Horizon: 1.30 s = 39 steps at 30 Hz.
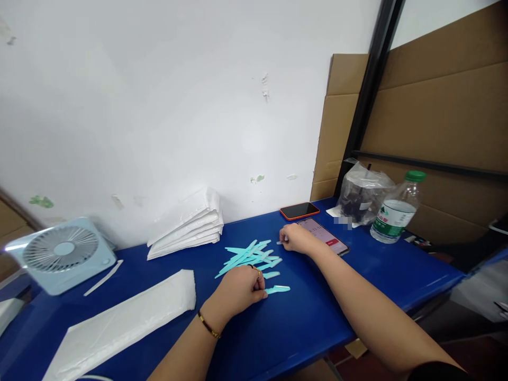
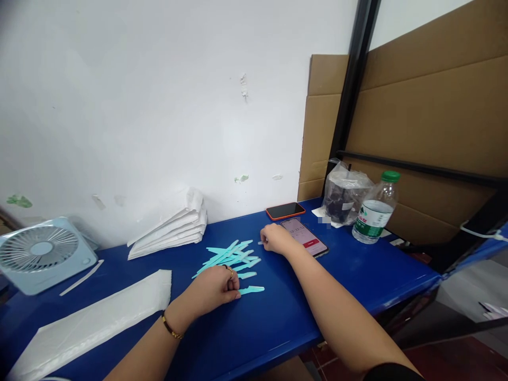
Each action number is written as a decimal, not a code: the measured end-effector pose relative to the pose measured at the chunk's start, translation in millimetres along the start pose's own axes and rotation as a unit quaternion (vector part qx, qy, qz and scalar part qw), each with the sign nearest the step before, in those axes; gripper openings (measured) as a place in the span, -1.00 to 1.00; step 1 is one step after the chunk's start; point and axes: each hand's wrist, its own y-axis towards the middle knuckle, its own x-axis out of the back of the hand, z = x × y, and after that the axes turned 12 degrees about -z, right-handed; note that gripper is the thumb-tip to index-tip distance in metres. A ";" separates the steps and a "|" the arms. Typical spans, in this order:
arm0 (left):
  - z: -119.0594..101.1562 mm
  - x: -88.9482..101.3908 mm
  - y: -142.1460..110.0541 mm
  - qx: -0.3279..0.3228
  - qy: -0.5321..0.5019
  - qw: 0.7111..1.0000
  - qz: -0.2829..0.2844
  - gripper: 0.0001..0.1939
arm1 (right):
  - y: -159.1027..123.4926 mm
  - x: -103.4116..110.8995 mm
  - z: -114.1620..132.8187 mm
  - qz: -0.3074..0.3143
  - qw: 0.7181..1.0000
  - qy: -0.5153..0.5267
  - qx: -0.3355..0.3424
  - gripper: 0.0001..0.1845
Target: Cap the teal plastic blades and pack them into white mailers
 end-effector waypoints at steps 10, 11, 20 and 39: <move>2.2 -2.4 1.8 0.044 -0.041 0.998 0.003 -0.87 | -53.3 28.9 9.1 0.122 0.987 0.107 -0.019 -0.80; 2.8 -2.6 1.6 0.046 -0.046 0.998 0.002 -0.87 | -56.8 29.1 14.3 0.103 0.989 0.104 -0.006 -0.81; 9.7 -3.4 3.6 0.054 -0.076 0.996 0.015 -0.83 | -175.7 24.4 19.5 -0.317 0.925 0.194 -0.083 -0.85; 14.4 -4.8 2.0 0.041 -0.101 0.994 0.016 -0.78 | -269.9 -118.1 71.9 0.087 0.948 0.305 -0.014 -0.42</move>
